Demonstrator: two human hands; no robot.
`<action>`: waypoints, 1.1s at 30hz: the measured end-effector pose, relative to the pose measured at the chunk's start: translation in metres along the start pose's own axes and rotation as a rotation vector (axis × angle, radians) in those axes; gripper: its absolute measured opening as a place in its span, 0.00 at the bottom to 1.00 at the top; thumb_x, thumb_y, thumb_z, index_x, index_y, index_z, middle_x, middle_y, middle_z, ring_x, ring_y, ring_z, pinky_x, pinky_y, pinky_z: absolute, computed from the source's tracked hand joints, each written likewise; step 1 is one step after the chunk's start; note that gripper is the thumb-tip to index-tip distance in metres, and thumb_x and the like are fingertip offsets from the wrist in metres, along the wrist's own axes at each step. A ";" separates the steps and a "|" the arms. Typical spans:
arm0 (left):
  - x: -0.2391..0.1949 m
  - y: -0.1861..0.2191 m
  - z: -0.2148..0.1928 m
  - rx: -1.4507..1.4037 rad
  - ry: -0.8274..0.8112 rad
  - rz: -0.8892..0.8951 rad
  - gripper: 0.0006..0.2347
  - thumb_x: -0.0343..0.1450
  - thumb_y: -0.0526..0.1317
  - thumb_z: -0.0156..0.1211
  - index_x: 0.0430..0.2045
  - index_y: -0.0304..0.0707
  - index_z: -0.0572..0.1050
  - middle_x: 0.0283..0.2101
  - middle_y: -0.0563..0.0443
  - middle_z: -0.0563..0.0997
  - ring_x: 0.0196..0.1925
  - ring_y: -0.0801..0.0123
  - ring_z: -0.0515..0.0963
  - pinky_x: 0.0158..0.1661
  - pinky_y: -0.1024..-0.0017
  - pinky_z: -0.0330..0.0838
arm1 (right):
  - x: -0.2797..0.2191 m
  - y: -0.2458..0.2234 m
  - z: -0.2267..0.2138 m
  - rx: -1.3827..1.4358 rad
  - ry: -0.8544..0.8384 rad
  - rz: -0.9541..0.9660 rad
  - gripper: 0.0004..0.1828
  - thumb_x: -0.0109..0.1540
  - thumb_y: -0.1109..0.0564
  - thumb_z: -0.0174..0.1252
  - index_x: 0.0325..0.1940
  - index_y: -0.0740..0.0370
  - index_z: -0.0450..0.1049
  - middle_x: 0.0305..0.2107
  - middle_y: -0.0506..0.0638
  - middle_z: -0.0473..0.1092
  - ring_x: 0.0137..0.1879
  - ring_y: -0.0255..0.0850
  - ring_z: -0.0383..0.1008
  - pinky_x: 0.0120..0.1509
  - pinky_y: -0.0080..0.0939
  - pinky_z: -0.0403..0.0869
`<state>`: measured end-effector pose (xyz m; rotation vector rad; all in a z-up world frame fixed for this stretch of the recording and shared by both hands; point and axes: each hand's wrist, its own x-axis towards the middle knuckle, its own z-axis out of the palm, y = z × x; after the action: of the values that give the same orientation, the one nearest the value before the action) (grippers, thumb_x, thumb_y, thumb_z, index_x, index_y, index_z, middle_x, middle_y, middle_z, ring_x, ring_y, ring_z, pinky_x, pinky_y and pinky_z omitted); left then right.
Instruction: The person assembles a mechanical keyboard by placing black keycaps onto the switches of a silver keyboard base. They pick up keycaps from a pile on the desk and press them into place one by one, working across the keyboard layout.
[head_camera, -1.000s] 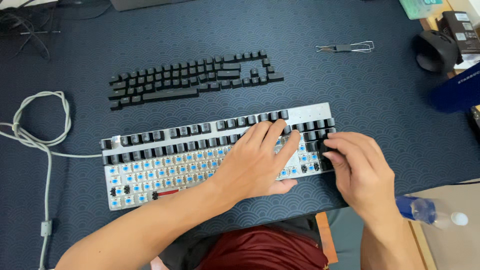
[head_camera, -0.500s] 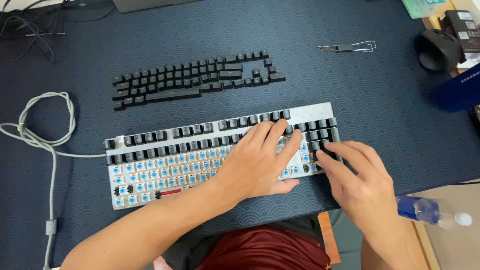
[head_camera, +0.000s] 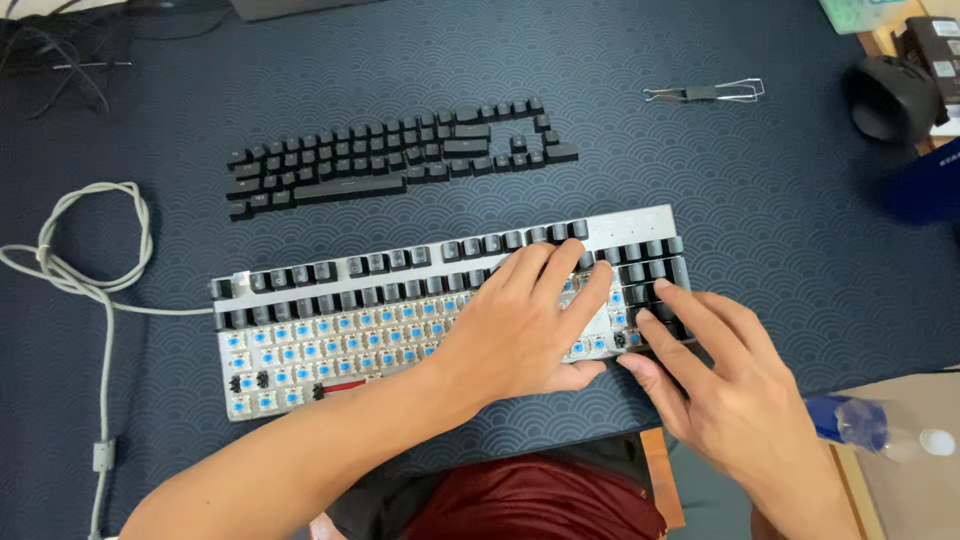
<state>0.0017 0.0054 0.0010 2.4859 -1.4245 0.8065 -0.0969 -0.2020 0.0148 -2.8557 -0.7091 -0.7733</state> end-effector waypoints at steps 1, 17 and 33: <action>0.001 0.000 -0.001 -0.005 -0.003 0.001 0.41 0.52 0.69 0.75 0.51 0.39 0.72 0.52 0.40 0.75 0.45 0.56 0.74 0.49 0.65 0.73 | 0.001 0.000 0.000 0.001 -0.004 0.004 0.17 0.65 0.51 0.62 0.50 0.67 0.78 0.56 0.63 0.72 0.52 0.56 0.74 0.63 0.53 0.76; -0.002 -0.001 0.000 -0.028 0.056 0.007 0.36 0.54 0.63 0.72 0.50 0.36 0.73 0.50 0.39 0.74 0.43 0.55 0.73 0.47 0.64 0.72 | 0.036 0.020 -0.021 -0.187 -0.438 0.108 0.19 0.62 0.31 0.54 0.38 0.39 0.82 0.54 0.42 0.71 0.59 0.42 0.72 0.35 0.50 0.80; -0.001 -0.001 0.002 0.005 0.021 0.011 0.43 0.49 0.70 0.77 0.50 0.39 0.73 0.51 0.40 0.75 0.43 0.57 0.74 0.49 0.65 0.72 | 0.128 0.143 0.119 1.171 -0.214 0.527 0.22 0.57 0.69 0.68 0.52 0.59 0.71 0.49 0.54 0.75 0.45 0.32 0.76 0.55 0.29 0.78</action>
<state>0.0029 0.0059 -0.0014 2.4684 -1.4316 0.8374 0.1205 -0.2508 -0.0211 -1.8651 -0.2292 0.0713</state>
